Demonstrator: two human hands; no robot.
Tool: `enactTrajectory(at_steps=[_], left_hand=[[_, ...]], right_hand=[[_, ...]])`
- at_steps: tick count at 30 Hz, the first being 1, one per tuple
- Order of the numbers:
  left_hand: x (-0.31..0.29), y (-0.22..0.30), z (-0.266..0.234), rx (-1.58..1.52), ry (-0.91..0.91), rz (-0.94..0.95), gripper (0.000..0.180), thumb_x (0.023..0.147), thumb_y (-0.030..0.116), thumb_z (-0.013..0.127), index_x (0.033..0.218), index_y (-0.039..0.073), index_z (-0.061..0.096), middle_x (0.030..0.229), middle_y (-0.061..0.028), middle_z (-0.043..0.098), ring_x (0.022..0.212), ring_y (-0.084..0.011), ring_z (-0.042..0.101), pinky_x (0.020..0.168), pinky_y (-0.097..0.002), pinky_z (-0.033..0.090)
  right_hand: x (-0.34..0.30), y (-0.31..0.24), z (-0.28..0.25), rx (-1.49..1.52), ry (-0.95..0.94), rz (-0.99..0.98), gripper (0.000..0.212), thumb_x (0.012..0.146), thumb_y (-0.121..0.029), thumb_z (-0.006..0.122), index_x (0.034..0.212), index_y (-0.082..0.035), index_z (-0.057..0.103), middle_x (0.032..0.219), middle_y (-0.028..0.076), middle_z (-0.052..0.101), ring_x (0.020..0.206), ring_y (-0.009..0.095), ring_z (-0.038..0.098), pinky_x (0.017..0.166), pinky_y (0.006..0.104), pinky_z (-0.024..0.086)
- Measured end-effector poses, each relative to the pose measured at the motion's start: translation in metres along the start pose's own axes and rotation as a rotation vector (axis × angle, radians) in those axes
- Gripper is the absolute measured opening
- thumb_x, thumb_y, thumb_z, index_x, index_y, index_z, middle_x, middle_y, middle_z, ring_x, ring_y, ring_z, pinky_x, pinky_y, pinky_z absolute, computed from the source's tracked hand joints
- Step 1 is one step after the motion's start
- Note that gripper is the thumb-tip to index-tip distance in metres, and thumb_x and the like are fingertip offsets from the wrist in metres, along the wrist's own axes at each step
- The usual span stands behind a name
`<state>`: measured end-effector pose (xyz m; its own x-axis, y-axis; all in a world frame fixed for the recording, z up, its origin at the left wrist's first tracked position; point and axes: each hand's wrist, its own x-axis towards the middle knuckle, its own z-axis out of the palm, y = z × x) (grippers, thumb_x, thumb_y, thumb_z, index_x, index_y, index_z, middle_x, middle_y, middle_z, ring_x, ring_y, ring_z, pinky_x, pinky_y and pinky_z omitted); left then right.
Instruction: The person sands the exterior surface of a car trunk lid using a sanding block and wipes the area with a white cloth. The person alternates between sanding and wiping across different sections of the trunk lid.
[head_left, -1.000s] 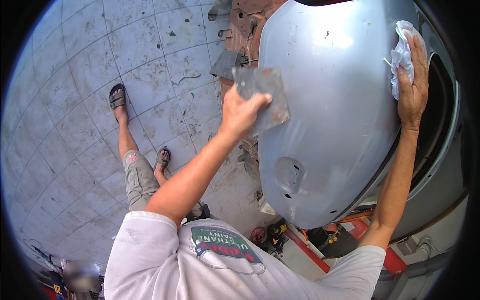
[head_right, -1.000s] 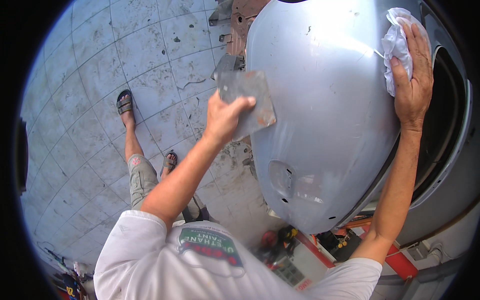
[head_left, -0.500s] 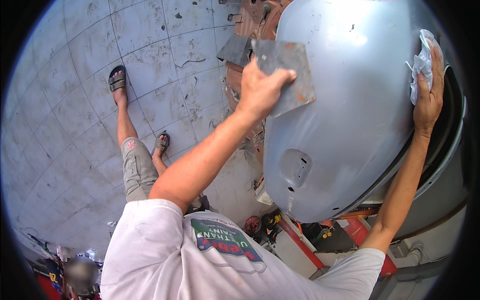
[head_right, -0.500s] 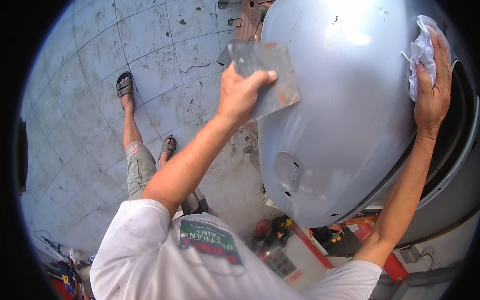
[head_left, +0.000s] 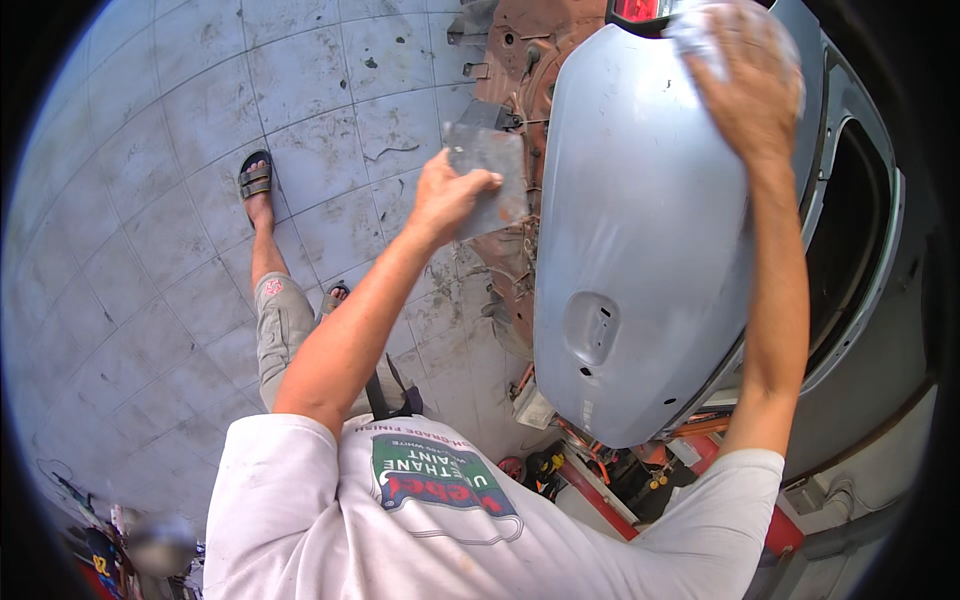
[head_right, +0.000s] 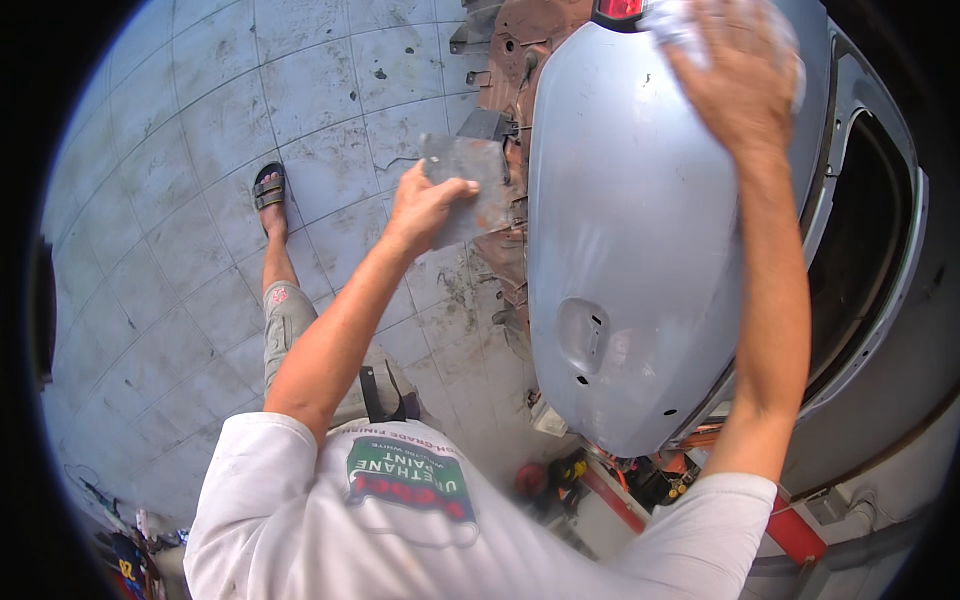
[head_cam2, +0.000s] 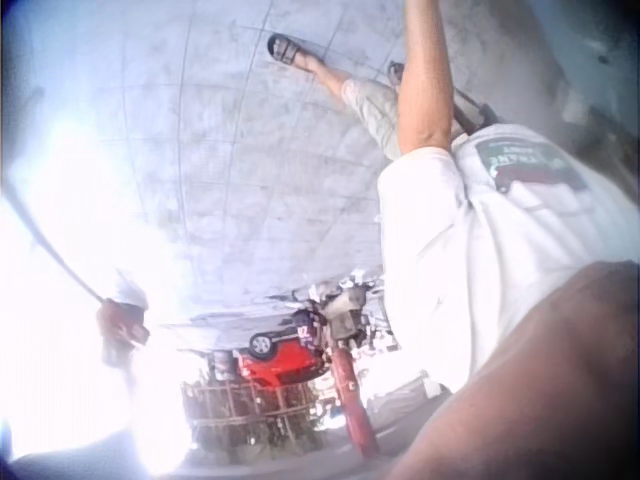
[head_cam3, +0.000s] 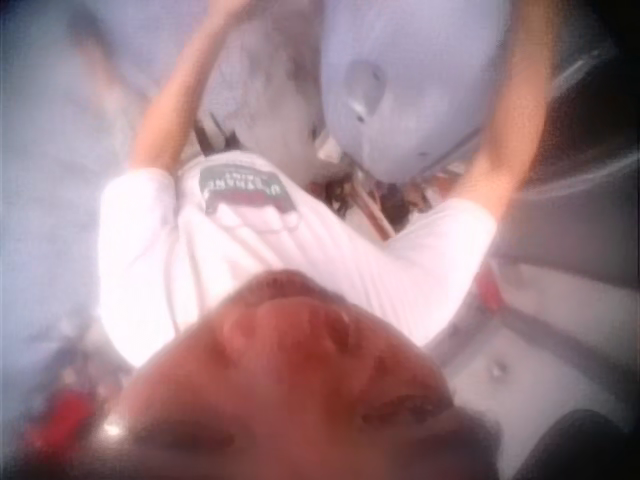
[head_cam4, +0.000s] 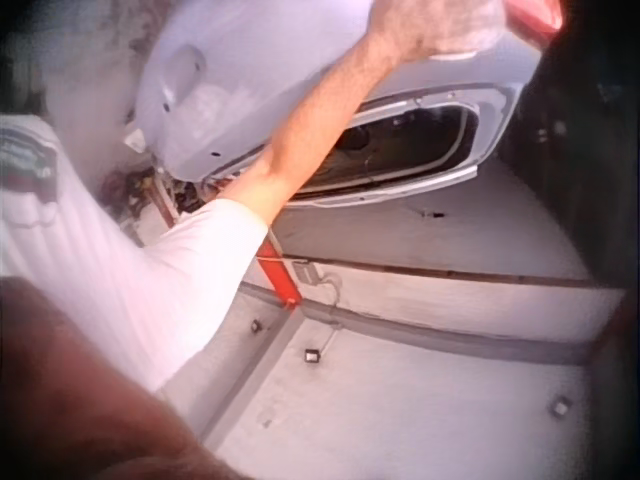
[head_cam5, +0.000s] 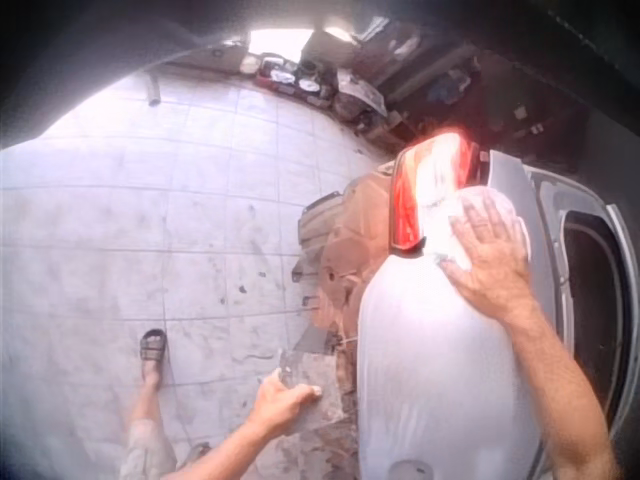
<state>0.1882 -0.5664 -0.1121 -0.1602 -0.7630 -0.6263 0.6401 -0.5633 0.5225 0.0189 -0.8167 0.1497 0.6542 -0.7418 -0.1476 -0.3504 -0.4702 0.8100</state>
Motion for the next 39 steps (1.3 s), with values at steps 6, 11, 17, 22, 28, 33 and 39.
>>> enactTrajectory(at_steps=[6,11,17,22,28,33,39], left_hand=[[-0.064,-0.008,-0.198,0.236,0.274,0.037,0.033,0.081,0.013,0.081,0.107,0.001,0.067,0.091,-0.0077,0.075,0.077,-0.0146,0.069,0.069,-0.0338,0.056],[-0.140,-0.004,-0.366,0.197,0.607,0.051,0.027,0.086,0.005,0.075,0.111,0.000,0.067,0.094,-0.0053,0.071,0.081,-0.0162,0.068,0.074,-0.0322,0.056],[-0.143,0.037,-0.371,0.345,0.622,0.111,0.031,0.085,0.006,0.076,0.113,-0.004,0.067,0.097,-0.0076,0.073,0.081,-0.0186,0.069,0.074,-0.0335,0.056],[-0.128,0.072,-0.288,0.471,0.431,0.191,0.025,0.086,0.009,0.078,0.108,0.000,0.070,0.095,-0.0073,0.074,0.079,-0.0166,0.067,0.073,-0.0329,0.055],[-0.148,0.033,-0.269,0.387,0.325,0.213,0.025,0.086,0.011,0.080,0.107,0.000,0.071,0.094,-0.0075,0.074,0.079,-0.0171,0.067,0.073,-0.0338,0.055],[-0.182,0.008,-0.230,0.327,0.295,0.129,0.030,0.086,0.010,0.082,0.111,-0.002,0.071,0.099,-0.0088,0.074,0.081,-0.0197,0.069,0.075,-0.0357,0.057],[-0.179,0.009,-0.179,0.409,0.143,0.109,0.037,0.088,0.004,0.076,0.123,-0.002,0.068,0.108,-0.0110,0.074,0.097,-0.0241,0.071,0.085,-0.0379,0.058]], right_hand=[[-0.164,-0.187,-0.049,0.363,-0.376,-0.427,0.071,0.087,-0.049,0.072,0.149,-0.017,0.060,0.170,0.005,0.037,0.161,0.029,0.024,0.131,0.0603,0.012],[-0.235,-0.172,-0.075,0.430,-0.554,-0.640,0.078,0.087,-0.053,0.073,0.156,-0.025,0.052,0.171,-0.001,0.035,0.161,0.023,0.024,0.133,0.0566,0.011],[-0.046,-0.032,-0.039,0.091,-0.042,0.200,0.068,0.094,-0.050,0.066,0.157,-0.026,0.052,0.171,0.000,0.037,0.160,0.025,0.029,0.124,0.0656,0.023],[-0.190,-0.102,-0.084,0.317,-0.220,0.022,0.075,0.089,-0.051,0.071,0.157,-0.028,0.052,0.174,-0.001,0.033,0.162,0.025,0.024,0.127,0.0632,0.017],[-0.500,-0.166,-0.161,0.246,-0.280,0.258,0.091,0.077,-0.050,0.084,0.159,-0.032,0.049,0.175,-0.002,0.029,0.162,0.027,0.022,0.126,0.0664,0.019],[-0.579,-0.195,-0.177,0.443,-0.293,0.567,0.092,0.070,-0.047,0.091,0.153,-0.034,0.054,0.169,-0.004,0.035,0.158,0.036,0.027,0.121,0.0696,0.025],[-0.381,-0.161,-0.134,0.319,-0.032,0.891,0.088,0.070,-0.057,0.090,0.149,-0.037,0.058,0.166,0.003,0.044,0.154,0.039,0.036,0.112,0.0646,0.035]])
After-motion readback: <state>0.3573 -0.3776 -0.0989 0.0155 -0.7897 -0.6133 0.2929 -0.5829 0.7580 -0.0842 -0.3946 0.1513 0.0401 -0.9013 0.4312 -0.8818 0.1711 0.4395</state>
